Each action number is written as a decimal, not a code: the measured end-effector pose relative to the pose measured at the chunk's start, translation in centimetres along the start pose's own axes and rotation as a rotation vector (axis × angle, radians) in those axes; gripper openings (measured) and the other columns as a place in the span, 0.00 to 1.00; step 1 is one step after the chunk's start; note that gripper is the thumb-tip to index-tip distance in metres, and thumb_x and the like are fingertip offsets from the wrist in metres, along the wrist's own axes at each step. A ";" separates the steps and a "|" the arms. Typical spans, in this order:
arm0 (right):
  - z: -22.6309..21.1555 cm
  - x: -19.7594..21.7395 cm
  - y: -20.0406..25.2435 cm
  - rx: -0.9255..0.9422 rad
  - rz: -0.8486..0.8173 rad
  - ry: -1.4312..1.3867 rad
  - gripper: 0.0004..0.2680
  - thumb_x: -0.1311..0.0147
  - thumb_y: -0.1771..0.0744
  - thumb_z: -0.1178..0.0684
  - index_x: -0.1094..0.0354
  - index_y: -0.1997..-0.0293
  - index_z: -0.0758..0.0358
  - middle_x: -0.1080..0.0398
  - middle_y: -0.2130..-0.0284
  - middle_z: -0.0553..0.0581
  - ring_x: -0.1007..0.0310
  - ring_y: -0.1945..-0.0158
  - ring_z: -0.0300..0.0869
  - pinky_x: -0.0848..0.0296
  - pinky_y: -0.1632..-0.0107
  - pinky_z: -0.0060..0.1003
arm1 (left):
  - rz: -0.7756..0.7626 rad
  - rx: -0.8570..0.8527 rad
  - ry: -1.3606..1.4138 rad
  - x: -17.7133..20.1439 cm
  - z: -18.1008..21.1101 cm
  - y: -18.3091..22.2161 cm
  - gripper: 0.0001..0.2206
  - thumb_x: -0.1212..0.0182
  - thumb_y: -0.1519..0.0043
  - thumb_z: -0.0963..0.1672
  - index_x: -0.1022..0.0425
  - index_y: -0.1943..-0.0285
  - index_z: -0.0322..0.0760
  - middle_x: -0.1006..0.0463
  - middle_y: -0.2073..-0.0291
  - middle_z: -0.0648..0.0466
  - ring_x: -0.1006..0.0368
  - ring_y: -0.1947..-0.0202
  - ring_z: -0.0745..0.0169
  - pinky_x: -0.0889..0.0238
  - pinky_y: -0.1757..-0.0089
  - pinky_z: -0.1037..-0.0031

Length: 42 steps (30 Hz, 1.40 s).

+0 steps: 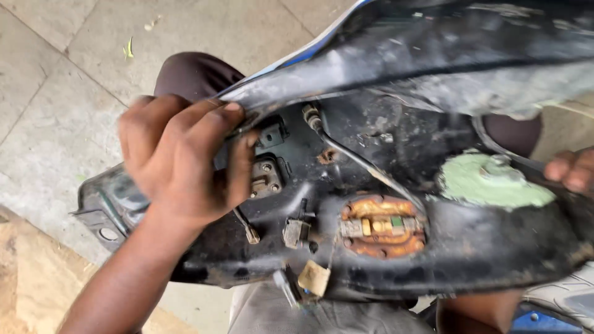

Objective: The person removes a fuel pump assembly from a motorcycle fuel tank, then reinstalls it by connecting hoses and electrical connectors. The person uses a screwdriver to loosen a clamp and then secures the pump back into the tank.

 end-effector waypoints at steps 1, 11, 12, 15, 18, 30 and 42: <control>1.6 -6.7 -0.1 0.021 -0.008 0.008 0.12 0.46 0.26 0.44 0.39 0.46 0.63 0.35 0.63 0.56 0.34 0.60 0.48 0.32 0.52 0.41 | 0.009 -0.008 0.005 0.1 0.5 -0.1 0.12 0.29 0.42 0.44 0.25 0.58 0.31 0.20 0.67 0.50 0.28 0.66 0.51 0.38 0.63 0.62; -10.9 -35.4 -9.3 0.153 -0.045 -0.149 0.19 0.40 0.28 0.49 0.46 0.38 0.68 0.31 0.70 0.66 0.27 0.63 0.51 0.25 0.52 0.47 | -0.240 -0.288 0.222 -0.4 8.6 -3.4 0.16 0.36 0.40 0.45 0.22 0.45 0.36 0.21 0.51 0.51 0.26 0.48 0.53 0.37 0.44 0.61; -11.2 -35.8 -8.9 0.217 0.008 -0.060 0.18 0.39 0.28 0.50 0.46 0.39 0.69 0.32 0.71 0.67 0.28 0.65 0.51 0.26 0.54 0.48 | -0.332 -0.228 0.263 -1.1 8.6 -3.3 0.20 0.38 0.41 0.47 0.23 0.42 0.33 0.21 0.52 0.48 0.26 0.49 0.48 0.37 0.45 0.58; -11.3 -36.8 -8.6 0.198 0.060 -0.130 0.20 0.35 0.27 0.51 0.48 0.37 0.72 0.32 0.69 0.66 0.28 0.66 0.49 0.26 0.55 0.45 | -0.490 -0.155 0.151 -4.4 7.5 -1.4 0.10 0.37 0.36 0.47 0.23 0.51 0.40 0.21 0.57 0.52 0.26 0.50 0.52 0.34 0.44 0.56; -11.5 -37.1 -8.5 0.258 0.137 -0.077 0.21 0.33 0.27 0.51 0.46 0.38 0.75 0.33 0.70 0.67 0.33 0.69 0.47 0.28 0.58 0.45 | -0.499 -0.094 0.233 -3.6 7.0 -1.2 0.12 0.35 0.37 0.47 0.21 0.48 0.42 0.23 0.63 0.53 0.27 0.58 0.49 0.34 0.57 0.58; -16.7 -43.5 -8.9 0.151 0.268 0.146 0.22 0.34 0.31 0.56 0.39 0.32 0.77 0.32 0.54 0.60 0.28 0.64 0.44 0.20 0.51 0.47 | -0.186 0.441 0.855 0.9 8.0 -1.6 0.38 0.23 0.45 0.50 0.41 0.33 0.24 0.20 0.64 0.50 0.23 0.65 0.66 0.29 0.63 0.74; -22.1 -41.8 -9.3 0.507 0.320 1.033 0.27 0.34 0.33 0.57 0.47 0.28 0.66 0.38 0.36 0.63 0.38 0.31 0.54 0.35 0.30 0.51 | -0.482 -0.103 1.157 -0.1 11.8 0.4 0.15 0.34 0.36 0.44 0.27 0.44 0.33 0.23 0.39 0.38 0.26 0.38 0.42 0.36 0.40 0.59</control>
Point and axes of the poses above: each hand's wrist, its own y-axis away from the middle knuckle, its own x-axis out of the back of the hand, z = x × y, the point moved 4 cm from there along -y, towards the middle knuckle
